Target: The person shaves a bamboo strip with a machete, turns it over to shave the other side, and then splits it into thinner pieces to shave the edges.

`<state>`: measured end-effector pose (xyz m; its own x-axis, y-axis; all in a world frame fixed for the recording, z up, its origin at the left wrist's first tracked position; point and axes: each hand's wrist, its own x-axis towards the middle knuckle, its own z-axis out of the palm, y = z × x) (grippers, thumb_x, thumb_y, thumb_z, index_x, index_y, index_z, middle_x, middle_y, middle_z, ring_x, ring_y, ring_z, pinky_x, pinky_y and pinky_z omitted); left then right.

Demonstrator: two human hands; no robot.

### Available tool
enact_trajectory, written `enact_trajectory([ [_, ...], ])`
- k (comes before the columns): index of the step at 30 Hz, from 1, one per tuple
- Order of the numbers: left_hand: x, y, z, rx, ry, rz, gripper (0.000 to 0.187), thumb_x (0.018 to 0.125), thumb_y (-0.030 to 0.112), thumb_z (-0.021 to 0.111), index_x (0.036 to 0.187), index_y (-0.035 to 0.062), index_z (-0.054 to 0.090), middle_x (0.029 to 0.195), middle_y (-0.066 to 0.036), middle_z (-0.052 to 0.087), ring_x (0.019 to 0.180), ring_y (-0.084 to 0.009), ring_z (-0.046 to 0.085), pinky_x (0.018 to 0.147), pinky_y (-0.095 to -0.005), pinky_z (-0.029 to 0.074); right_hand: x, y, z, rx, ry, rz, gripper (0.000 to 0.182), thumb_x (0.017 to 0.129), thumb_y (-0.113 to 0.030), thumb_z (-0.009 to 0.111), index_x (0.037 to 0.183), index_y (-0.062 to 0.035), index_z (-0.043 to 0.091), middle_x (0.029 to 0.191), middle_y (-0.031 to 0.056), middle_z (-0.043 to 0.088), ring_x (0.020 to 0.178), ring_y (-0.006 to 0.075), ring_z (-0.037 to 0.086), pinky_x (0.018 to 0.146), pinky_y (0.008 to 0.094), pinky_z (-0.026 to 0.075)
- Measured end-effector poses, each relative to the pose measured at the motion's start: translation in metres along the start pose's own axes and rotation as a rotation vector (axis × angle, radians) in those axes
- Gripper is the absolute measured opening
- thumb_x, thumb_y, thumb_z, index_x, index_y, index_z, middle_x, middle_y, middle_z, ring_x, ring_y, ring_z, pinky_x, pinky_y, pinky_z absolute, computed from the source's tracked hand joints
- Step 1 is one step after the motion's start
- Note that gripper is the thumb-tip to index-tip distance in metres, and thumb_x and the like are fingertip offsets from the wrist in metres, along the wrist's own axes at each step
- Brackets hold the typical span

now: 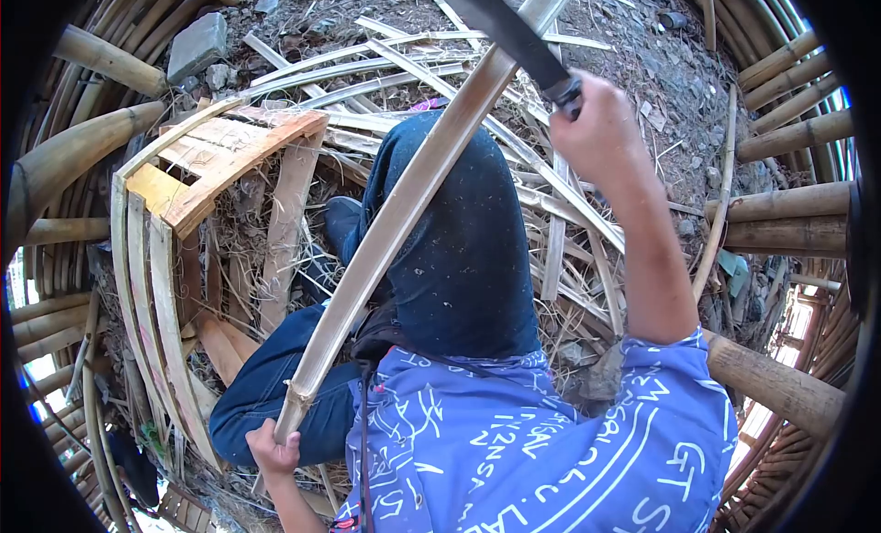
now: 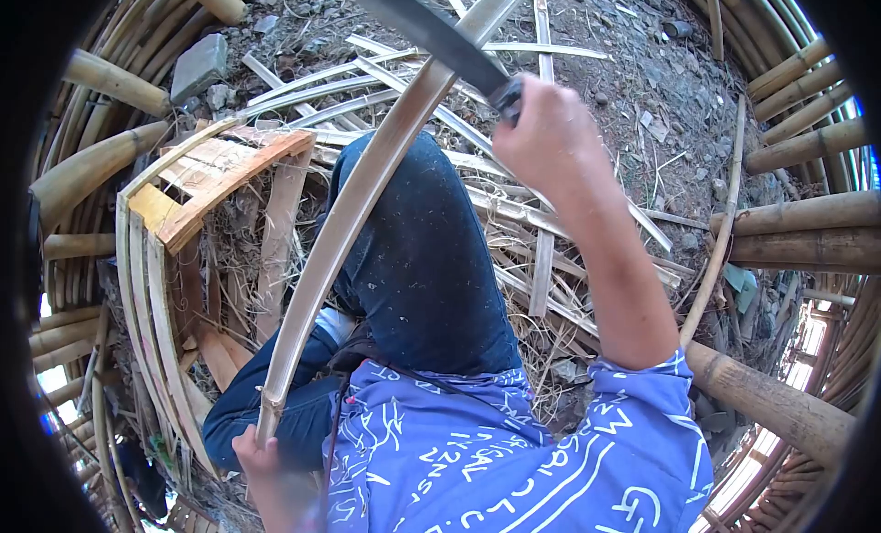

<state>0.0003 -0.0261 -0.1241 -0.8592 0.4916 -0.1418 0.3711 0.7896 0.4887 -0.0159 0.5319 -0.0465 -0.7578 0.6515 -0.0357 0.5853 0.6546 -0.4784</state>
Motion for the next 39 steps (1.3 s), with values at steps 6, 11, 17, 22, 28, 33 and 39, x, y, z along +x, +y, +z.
enact_trajectory([
  [6,0.000,0.001,-0.001,0.042,0.020,0.033,0.067,0.084,0.064,0.050,0.057,0.0041,0.033,0.047,-0.015,0.032,0.043,-0.0364,0.040,0.045,-0.0407,0.028,-0.029,-0.020,0.011,-0.080,-0.095,-0.213,0.011,0.075,-0.009,0.057,0.083,-0.0010,0.058,0.075,0.0233,0.064,0.079,0.0396,0.064,0.071,0.0468,0.051],
  [11,-0.003,-0.005,0.004,0.029,0.035,0.041,0.067,0.084,0.064,0.050,0.057,0.0045,0.033,0.047,-0.015,0.032,0.042,-0.0368,0.040,0.044,-0.0412,0.028,0.008,-0.012,-0.011,-0.308,0.075,-0.141,0.013,0.079,-0.013,0.057,0.086,-0.0035,0.059,0.082,0.0194,0.066,0.080,0.0364,0.066,0.073,0.0457,0.051],
  [17,-0.003,-0.002,0.005,0.039,0.062,0.048,0.068,0.083,0.064,0.050,0.057,0.0047,0.031,0.047,-0.015,0.031,0.042,-0.0372,0.039,0.043,-0.0415,0.027,0.056,0.018,-0.026,-0.309,0.301,0.024,0.017,0.076,-0.016,0.058,0.087,-0.0043,0.063,0.084,0.0197,0.067,0.083,0.0360,0.065,0.075,0.0450,0.050],
  [22,-0.005,-0.003,0.005,0.042,0.050,0.039,0.068,0.082,0.064,0.050,0.057,0.0044,0.031,0.047,-0.014,0.030,0.042,-0.0373,0.038,0.044,-0.0419,0.026,0.066,0.035,-0.020,-0.275,0.399,-0.070,0.018,0.074,-0.017,0.060,0.087,-0.0054,0.064,0.077,0.0177,0.065,0.077,0.0384,0.063,0.069,0.0450,0.049],
  [28,-0.008,-0.006,0.005,0.030,0.013,0.010,0.070,0.082,0.068,0.046,0.056,0.0037,0.032,0.048,-0.016,0.030,0.044,-0.0384,0.038,0.046,-0.0425,0.026,0.082,0.069,-0.011,0.174,0.468,-0.037,0.015,0.069,-0.014,0.058,0.072,0.0006,0.058,0.062,0.0139,0.059,0.057,0.0285,0.057,0.060,0.0383,0.046],
  [33,-0.007,-0.006,0.002,0.015,-0.016,-0.009,0.072,0.082,0.069,0.045,0.055,0.0036,0.031,0.048,-0.016,0.030,0.044,-0.0385,0.037,0.046,-0.0425,0.026,0.095,0.092,-0.006,0.324,0.422,0.002,0.017,0.068,-0.014,0.059,0.068,0.0018,0.056,0.058,0.0103,0.055,0.054,0.0199,0.051,0.058,0.0352,0.043],
  [39,-0.004,-0.001,0.001,0.004,-0.009,-0.011,0.073,0.082,0.070,0.045,0.055,0.0036,0.030,0.047,-0.016,0.028,0.042,-0.0376,0.036,0.044,-0.0421,0.025,0.099,0.095,-0.003,0.337,0.341,-0.017,0.016,0.069,-0.014,0.061,0.070,0.0012,0.056,0.058,0.0081,0.055,0.055,0.0172,0.051,0.056,0.0337,0.042],
])
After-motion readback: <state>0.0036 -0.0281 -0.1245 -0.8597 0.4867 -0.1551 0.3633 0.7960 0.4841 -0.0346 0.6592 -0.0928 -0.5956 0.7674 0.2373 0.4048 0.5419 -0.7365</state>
